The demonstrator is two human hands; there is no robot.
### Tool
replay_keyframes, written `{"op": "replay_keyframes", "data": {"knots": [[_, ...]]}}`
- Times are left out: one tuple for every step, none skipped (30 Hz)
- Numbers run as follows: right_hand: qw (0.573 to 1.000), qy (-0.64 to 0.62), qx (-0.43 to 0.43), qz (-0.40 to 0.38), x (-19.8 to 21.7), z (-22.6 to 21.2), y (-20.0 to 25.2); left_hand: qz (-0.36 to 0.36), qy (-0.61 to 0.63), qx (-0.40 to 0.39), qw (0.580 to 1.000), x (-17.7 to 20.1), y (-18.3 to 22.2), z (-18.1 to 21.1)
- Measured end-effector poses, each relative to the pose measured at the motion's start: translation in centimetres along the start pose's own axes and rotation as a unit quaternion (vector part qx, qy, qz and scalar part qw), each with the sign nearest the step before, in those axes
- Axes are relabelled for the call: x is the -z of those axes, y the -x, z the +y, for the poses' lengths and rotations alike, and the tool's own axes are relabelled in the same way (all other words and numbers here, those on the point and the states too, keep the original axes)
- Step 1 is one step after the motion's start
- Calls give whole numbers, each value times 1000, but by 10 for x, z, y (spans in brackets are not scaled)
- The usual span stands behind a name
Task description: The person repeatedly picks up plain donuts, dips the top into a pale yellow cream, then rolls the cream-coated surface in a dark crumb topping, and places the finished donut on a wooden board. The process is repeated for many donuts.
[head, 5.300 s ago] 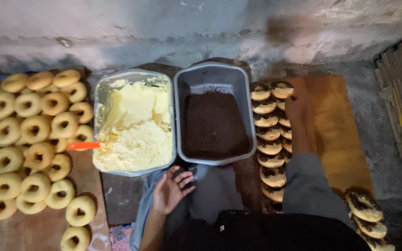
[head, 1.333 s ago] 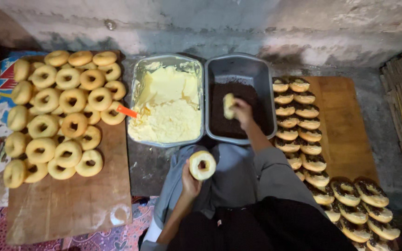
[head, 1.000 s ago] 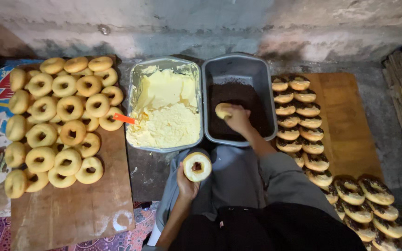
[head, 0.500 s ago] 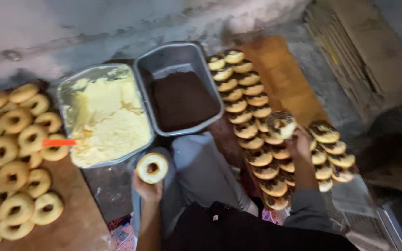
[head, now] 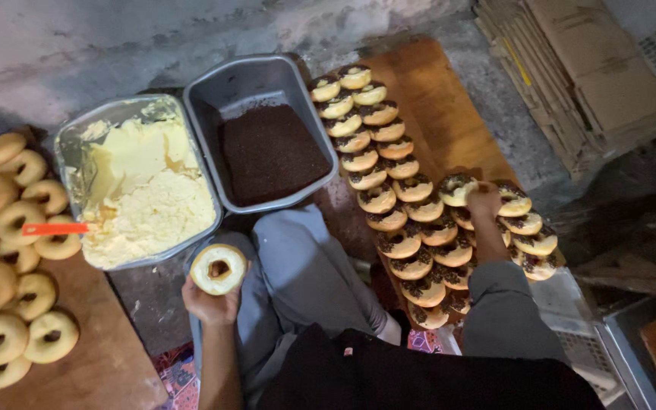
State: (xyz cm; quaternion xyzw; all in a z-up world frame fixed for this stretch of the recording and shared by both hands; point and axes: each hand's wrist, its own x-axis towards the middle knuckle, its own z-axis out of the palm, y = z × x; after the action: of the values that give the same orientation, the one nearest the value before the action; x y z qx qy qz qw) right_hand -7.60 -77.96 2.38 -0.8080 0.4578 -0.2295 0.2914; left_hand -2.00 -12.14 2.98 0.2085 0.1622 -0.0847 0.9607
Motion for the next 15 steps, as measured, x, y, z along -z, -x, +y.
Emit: {"op": "replay_keyframes", "data": {"knots": [[989,115,82,39,-2,0,1,-6,-4,7,1000,-6,5,2],[984,162,75,10,0,0,4,-12,-7,14,1000,-11,9,4],[980,190,60,8,1,-2,6,-19,-10,20,1000,-15,11,5],[981,184,56,19,2,-6,10,-21,-19,30,999,-18,14,6],[984,149,74,55,2,-12,16,-24,-27,40,999,-20,15,7],[987,97,101,81,3,-19,26,-27,-35,49,998,-19,15,6],[986,40,135,93,0,-30,37,-49,-36,60,996,-18,15,1],[986,-41,154,48,-8,-45,53,-71,-36,71,994,-17,13,-7],[977,-141,153,-55,-20,-64,72,-91,-38,81,992,-15,14,-14],[944,-243,133,-178,-34,-85,94,-106,-32,120,987,-15,10,-26],[866,-340,94,-355,-47,-105,122,-120,-27,160,980,-16,9,-40],[745,-410,36,-524,-57,-125,153,-101,-44,170,979,-18,4,-55],[612,-426,-29,-665,-64,-142,183,-83,-60,180,978,-21,-2,-66],[558,-398,-57,-725,-76,-162,210,-86,-76,191,975,-21,-4,-71],[565,-356,-68,-742,-88,-180,235,-90,-94,204,970,-25,-8,-76]]}}
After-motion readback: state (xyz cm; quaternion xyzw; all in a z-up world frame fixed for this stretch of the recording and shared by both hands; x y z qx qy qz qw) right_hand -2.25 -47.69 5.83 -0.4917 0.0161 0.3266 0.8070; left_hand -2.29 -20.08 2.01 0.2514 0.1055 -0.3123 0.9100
